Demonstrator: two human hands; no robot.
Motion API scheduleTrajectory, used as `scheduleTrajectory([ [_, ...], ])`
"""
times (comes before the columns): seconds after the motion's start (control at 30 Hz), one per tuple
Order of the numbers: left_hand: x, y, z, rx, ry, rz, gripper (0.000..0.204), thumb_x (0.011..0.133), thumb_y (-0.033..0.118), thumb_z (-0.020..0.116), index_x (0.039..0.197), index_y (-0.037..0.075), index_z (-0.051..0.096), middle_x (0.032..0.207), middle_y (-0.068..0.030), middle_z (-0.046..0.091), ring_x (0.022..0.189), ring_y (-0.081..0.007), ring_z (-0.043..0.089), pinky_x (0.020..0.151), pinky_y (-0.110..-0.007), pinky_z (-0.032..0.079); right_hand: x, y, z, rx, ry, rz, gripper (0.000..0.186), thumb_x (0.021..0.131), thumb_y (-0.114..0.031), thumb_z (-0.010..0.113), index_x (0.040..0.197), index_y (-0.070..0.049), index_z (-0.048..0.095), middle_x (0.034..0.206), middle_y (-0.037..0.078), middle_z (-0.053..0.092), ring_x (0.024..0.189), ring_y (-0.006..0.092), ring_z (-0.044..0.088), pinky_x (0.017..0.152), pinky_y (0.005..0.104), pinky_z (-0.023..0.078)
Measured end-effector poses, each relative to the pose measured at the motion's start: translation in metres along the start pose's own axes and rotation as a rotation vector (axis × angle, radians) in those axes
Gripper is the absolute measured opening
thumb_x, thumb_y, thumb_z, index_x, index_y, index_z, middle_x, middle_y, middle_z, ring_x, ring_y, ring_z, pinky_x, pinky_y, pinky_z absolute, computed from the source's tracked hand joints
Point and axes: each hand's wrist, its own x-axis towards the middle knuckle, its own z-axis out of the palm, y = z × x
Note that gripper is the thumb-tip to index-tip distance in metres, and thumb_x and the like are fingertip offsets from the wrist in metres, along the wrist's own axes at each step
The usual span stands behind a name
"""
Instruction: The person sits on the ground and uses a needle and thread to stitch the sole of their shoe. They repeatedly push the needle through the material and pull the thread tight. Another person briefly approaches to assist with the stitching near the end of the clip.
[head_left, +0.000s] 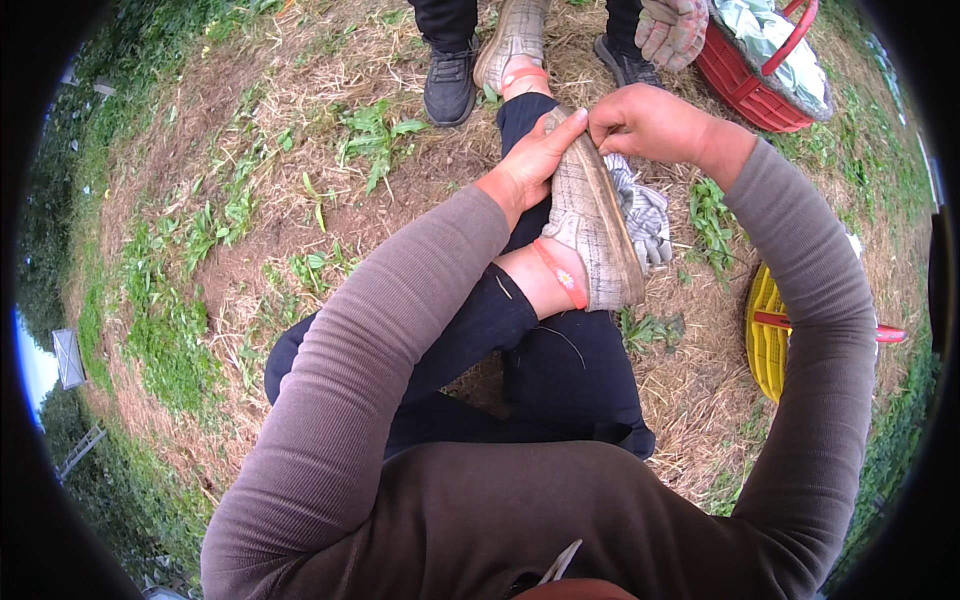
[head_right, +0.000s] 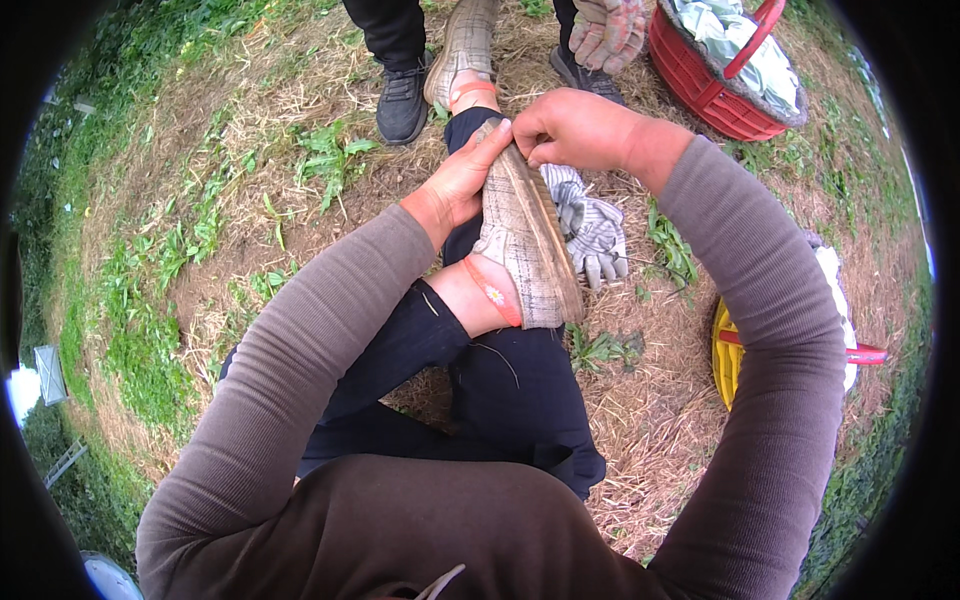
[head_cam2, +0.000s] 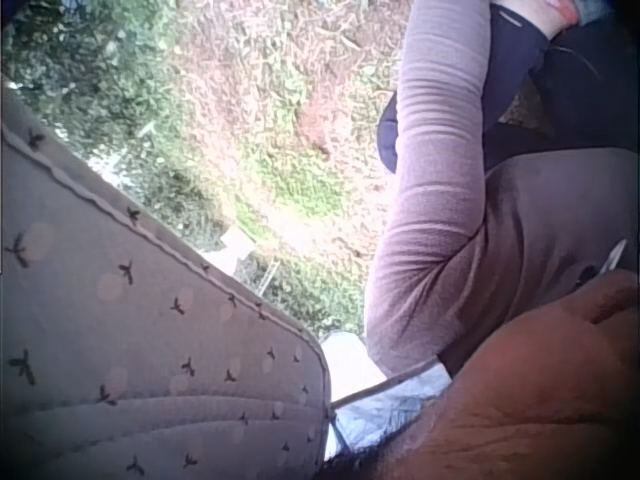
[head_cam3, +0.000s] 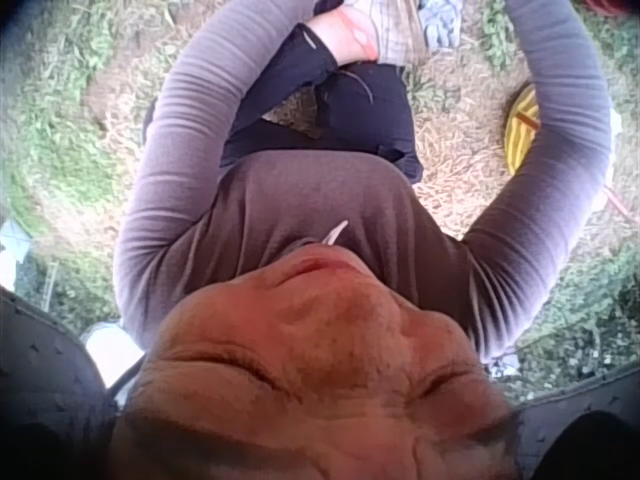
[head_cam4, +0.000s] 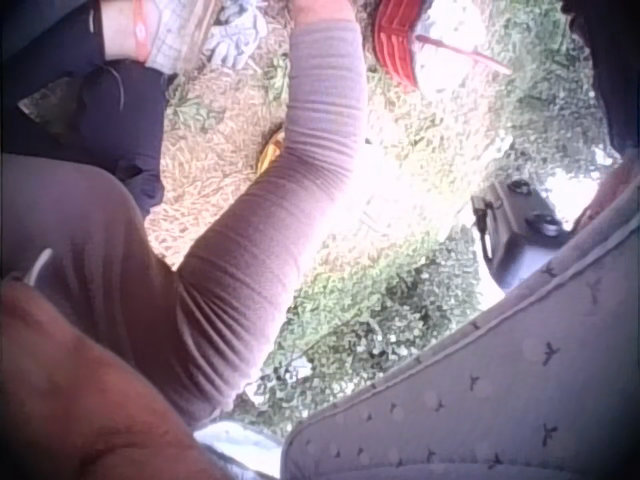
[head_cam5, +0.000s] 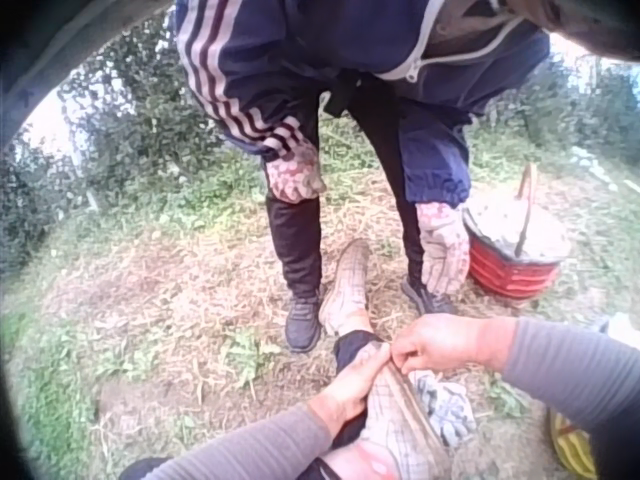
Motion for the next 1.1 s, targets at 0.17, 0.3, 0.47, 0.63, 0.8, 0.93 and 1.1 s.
scheduleTrajectory([
  [0.17, -0.001, 0.000, 0.002, 0.009, 0.034, -0.001, 0.068, 0.094, 0.045, 0.076, 0.137, 0.005, 0.042, 0.119, -0.0125, 0.063, 0.106, -0.0227, 0.066, 0.092, -0.040, 0.057, -0.003, -0.001, 0.000, 0.010, 0.011, -0.003, 0.014, 0.078, -0.009, 0.076, 0.083, -0.003, 0.064, 0.078, 0.014, 0.064, 0.077, 0.0336, 0.064, 0.070, 0.0435, 0.051],
  [0.3, 0.000, -0.001, 0.000, 0.011, 0.004, -0.004, 0.070, 0.093, 0.045, 0.076, 0.138, 0.005, 0.041, 0.120, -0.0130, 0.062, 0.107, -0.0229, 0.066, 0.093, -0.040, 0.057, -0.004, -0.002, -0.001, -0.024, -0.014, -0.005, 0.013, 0.082, -0.009, 0.077, 0.087, -0.004, 0.066, 0.083, 0.012, 0.065, 0.079, 0.0333, 0.065, 0.072, 0.0421, 0.052],
  [0.47, 0.005, -0.003, -0.004, 0.009, -0.006, -0.018, 0.081, 0.091, 0.047, 0.078, 0.145, 0.004, 0.036, 0.127, -0.0152, 0.060, 0.113, -0.0247, 0.064, 0.096, -0.042, 0.055, -0.005, -0.006, -0.003, -0.073, -0.011, 0.001, 0.012, 0.080, -0.012, 0.075, 0.088, -0.006, 0.069, 0.084, 0.013, 0.067, 0.083, 0.0330, 0.067, 0.076, 0.0434, 0.053],
  [0.63, 0.008, -0.005, -0.006, -0.005, -0.019, -0.016, 0.091, 0.089, 0.047, 0.081, 0.151, 0.002, 0.029, 0.131, -0.0174, 0.058, 0.117, -0.0265, 0.063, 0.099, -0.042, 0.054, -0.005, -0.010, -0.004, -0.192, -0.014, -0.038, 0.011, 0.080, -0.011, 0.076, 0.086, -0.006, 0.068, 0.085, 0.012, 0.066, 0.084, 0.0363, 0.066, 0.074, 0.0451, 0.053],
  [0.8, 0.007, -0.006, -0.007, 0.001, -0.005, -0.008, 0.099, 0.089, 0.047, 0.081, 0.154, 0.000, 0.023, 0.133, -0.0198, 0.057, 0.119, -0.0278, 0.062, 0.099, -0.043, 0.054, 0.001, -0.010, -0.005, -0.231, -0.053, -0.070, 0.010, 0.079, -0.013, 0.073, 0.084, -0.006, 0.067, 0.085, 0.013, 0.066, 0.085, 0.0370, 0.066, 0.075, 0.0470, 0.053],
  [0.93, 0.008, -0.005, -0.007, -0.005, -0.005, -0.013, 0.103, 0.089, 0.047, 0.082, 0.156, -0.001, 0.019, 0.134, -0.0213, 0.056, 0.120, -0.0288, 0.062, 0.099, -0.043, 0.054, 0.002, -0.012, -0.006, -0.232, -0.056, -0.068, 0.012, 0.080, -0.014, 0.072, 0.082, -0.005, 0.065, 0.084, 0.014, 0.066, 0.085, 0.0372, 0.066, 0.076, 0.0479, 0.052],
  [1.1, 0.009, -0.006, -0.009, -0.007, 0.007, -0.016, 0.107, 0.088, 0.046, 0.082, 0.157, -0.001, 0.015, 0.136, -0.0227, 0.054, 0.122, -0.0296, 0.061, 0.101, -0.043, 0.054, 0.001, -0.012, -0.006, -0.247, -0.052, -0.097, 0.011, 0.081, -0.010, 0.072, 0.084, -0.005, 0.063, 0.084, 0.014, 0.064, 0.084, 0.0376, 0.065, 0.074, 0.0470, 0.053],
])
